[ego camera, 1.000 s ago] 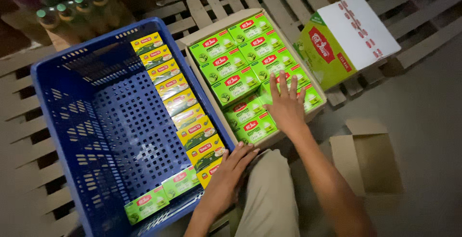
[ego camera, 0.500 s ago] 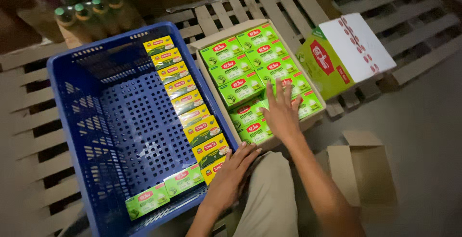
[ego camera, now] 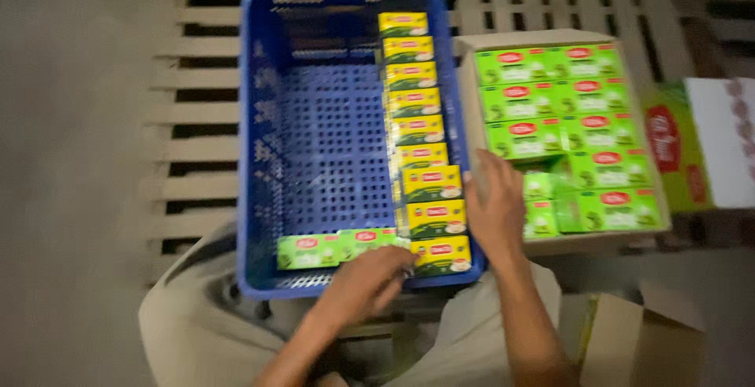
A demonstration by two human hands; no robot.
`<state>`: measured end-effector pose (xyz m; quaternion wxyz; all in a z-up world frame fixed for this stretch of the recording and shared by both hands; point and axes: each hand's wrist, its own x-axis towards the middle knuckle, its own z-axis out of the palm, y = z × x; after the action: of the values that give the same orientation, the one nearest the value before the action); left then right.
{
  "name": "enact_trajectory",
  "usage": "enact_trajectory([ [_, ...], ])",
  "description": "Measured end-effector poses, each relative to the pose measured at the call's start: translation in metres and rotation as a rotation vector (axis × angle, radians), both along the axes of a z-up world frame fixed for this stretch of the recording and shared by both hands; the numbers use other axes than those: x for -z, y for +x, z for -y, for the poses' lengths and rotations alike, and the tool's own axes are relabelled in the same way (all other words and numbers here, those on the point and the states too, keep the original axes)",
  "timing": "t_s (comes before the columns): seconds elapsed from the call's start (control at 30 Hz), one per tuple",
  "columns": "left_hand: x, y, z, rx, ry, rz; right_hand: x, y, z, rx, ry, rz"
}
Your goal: The person transfers small green and yellow boxes from a blue plastic basket into a larger cardboard box. They arrange the items in rows, close the cardboard box flaps, and then begin transferring yellow boxes into a second cardboard box.
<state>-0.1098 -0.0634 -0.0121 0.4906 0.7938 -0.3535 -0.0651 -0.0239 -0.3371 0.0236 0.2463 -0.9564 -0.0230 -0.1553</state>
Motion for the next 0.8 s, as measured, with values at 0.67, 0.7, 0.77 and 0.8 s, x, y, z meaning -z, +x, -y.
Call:
enact_trajectory([
  [0.67,0.256,0.077,-0.032,0.203,1.063,-0.250,0.012,0.012,0.005,-0.055,0.091,0.060],
  [0.7,0.264,0.074,-0.031,0.223,1.068,-0.261,0.015,0.011,0.008,-0.072,0.069,0.051],
  [0.77,0.222,0.081,-0.031,0.250,1.106,-0.282,0.007,0.009,-0.001,-0.075,0.069,0.043],
  [0.8,0.201,0.085,-0.031,0.269,1.147,-0.296,0.004,0.010,-0.005,-0.080,0.071,0.046],
])
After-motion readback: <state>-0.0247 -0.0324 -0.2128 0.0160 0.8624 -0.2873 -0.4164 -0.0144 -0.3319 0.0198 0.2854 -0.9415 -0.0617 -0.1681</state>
